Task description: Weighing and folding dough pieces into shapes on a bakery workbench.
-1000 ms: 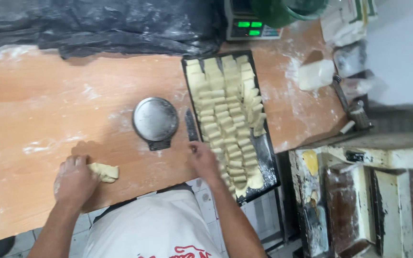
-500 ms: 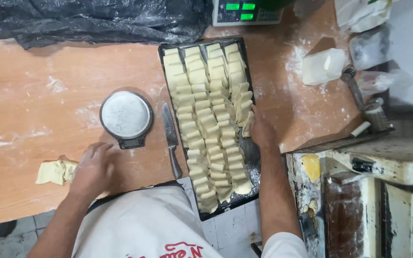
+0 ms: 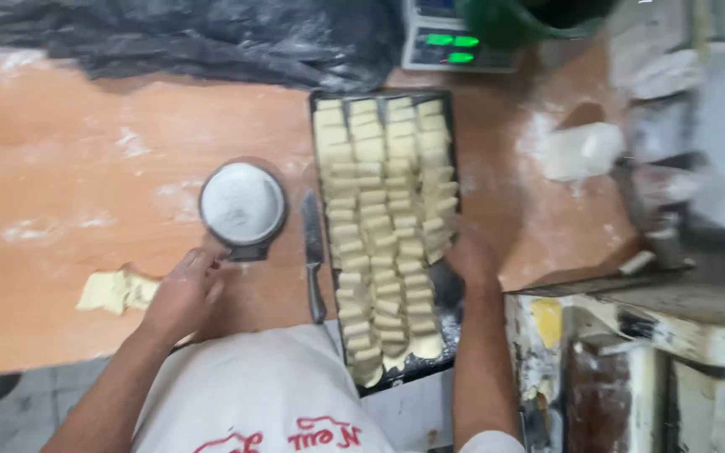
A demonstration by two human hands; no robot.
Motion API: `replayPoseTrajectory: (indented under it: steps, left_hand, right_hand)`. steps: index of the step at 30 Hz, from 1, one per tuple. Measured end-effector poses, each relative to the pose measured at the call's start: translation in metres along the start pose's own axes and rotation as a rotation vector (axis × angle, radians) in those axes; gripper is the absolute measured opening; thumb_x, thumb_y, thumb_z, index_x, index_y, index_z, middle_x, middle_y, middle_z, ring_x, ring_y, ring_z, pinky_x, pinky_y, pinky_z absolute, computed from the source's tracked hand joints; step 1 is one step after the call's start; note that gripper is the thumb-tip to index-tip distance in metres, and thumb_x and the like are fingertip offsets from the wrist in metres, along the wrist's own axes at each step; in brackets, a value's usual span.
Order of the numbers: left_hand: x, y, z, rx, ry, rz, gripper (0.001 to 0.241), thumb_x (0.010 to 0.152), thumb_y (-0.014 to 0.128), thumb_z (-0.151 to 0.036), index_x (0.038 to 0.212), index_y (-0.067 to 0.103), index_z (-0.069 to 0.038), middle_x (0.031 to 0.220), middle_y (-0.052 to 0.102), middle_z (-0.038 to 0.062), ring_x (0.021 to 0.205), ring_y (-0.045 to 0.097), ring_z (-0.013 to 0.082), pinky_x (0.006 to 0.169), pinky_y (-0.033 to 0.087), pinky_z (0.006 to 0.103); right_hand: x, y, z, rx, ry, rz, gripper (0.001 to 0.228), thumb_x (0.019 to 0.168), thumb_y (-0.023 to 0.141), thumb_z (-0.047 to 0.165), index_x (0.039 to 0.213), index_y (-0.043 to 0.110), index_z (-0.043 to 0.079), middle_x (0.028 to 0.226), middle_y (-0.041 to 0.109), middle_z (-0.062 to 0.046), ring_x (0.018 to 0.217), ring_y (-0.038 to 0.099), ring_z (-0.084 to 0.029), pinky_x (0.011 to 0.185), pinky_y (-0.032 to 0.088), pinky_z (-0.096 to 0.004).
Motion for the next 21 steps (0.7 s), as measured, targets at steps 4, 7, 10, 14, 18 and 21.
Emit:
replayPoseTrajectory:
  steps: [4, 7, 10, 14, 18, 21]
  left_hand:
    - [0.007, -0.004, -0.006, 0.033, -0.005, 0.026, 0.043, 0.086, 0.065, -0.012, 0.127, 0.059, -0.005, 0.123, 0.064, 0.018, 0.108, 0.066, 0.0348, 0.094, 0.053, 0.0453]
    - [0.002, 0.001, 0.009, -0.097, 0.025, 0.008, 0.041, 0.087, 0.062, -0.011, 0.128, 0.060, -0.006, 0.118, 0.068, 0.017, 0.109, 0.068, 0.0337, 0.095, 0.053, 0.0445]
    - [0.008, 0.004, 0.018, -0.067, 0.098, -0.031, 0.039, 0.085, 0.063, -0.011, 0.124, 0.062, -0.003, 0.117, 0.068, 0.019, 0.112, 0.066, 0.0363, 0.096, 0.052, 0.0456]
    - [0.007, 0.009, 0.022, -0.038, 0.016, 0.041, 0.037, 0.087, 0.062, -0.013, 0.123, 0.064, -0.004, 0.123, 0.068, 0.020, 0.115, 0.064, 0.0374, 0.098, 0.050, 0.0471]
    - [0.011, 0.007, 0.021, -0.039, 0.004, 0.081, 0.037, 0.087, 0.059, -0.012, 0.122, 0.066, -0.005, 0.124, 0.069, 0.018, 0.116, 0.065, 0.0365, 0.101, 0.051, 0.0460]
    - [0.012, 0.009, 0.026, -0.087, 0.065, 0.001, 0.039, 0.086, 0.059, -0.011, 0.123, 0.064, -0.004, 0.123, 0.068, 0.020, 0.114, 0.064, 0.0386, 0.098, 0.050, 0.0476]
  right_hand:
    - [0.017, 0.014, -0.010, -0.017, -0.139, -0.032, 0.059, 0.081, 0.072, 0.017, 0.139, 0.060, 0.016, 0.128, 0.066, -0.020, 0.115, 0.062, -0.041, 0.094, 0.051, -0.050]
    - [-0.001, 0.020, -0.004, 0.027, -0.066, 0.014, 0.066, 0.077, 0.080, 0.024, 0.138, 0.057, 0.015, 0.124, 0.067, -0.019, 0.114, 0.063, -0.040, 0.092, 0.051, -0.049]
    - [0.002, 0.034, -0.011, 0.039, 0.024, 0.015, 0.059, 0.081, 0.083, 0.034, 0.131, 0.059, 0.014, 0.118, 0.072, -0.015, 0.111, 0.068, -0.038, 0.093, 0.053, -0.048]
    - [0.012, 0.050, -0.020, 0.149, 0.037, -0.073, 0.057, 0.079, 0.082, 0.032, 0.125, 0.058, 0.009, 0.109, 0.073, -0.016, 0.104, 0.071, -0.036, 0.089, 0.055, -0.047]
    - [0.012, 0.034, -0.001, 0.095, -0.052, -0.155, 0.058, 0.077, 0.083, 0.032, 0.124, 0.059, 0.008, 0.109, 0.070, -0.020, 0.102, 0.066, -0.041, 0.085, 0.052, -0.050]
    - [0.013, 0.028, 0.001, -0.071, -0.036, -0.126, 0.044, 0.083, 0.081, 0.036, 0.114, 0.064, 0.009, 0.110, 0.070, -0.019, 0.103, 0.066, -0.042, 0.085, 0.052, -0.051]
Point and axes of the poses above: each hand's wrist, its own x-axis towards the middle knuckle, its own y-axis out of the palm, z = x × y, the point moved 5 cm from there along x, towards the middle knuckle
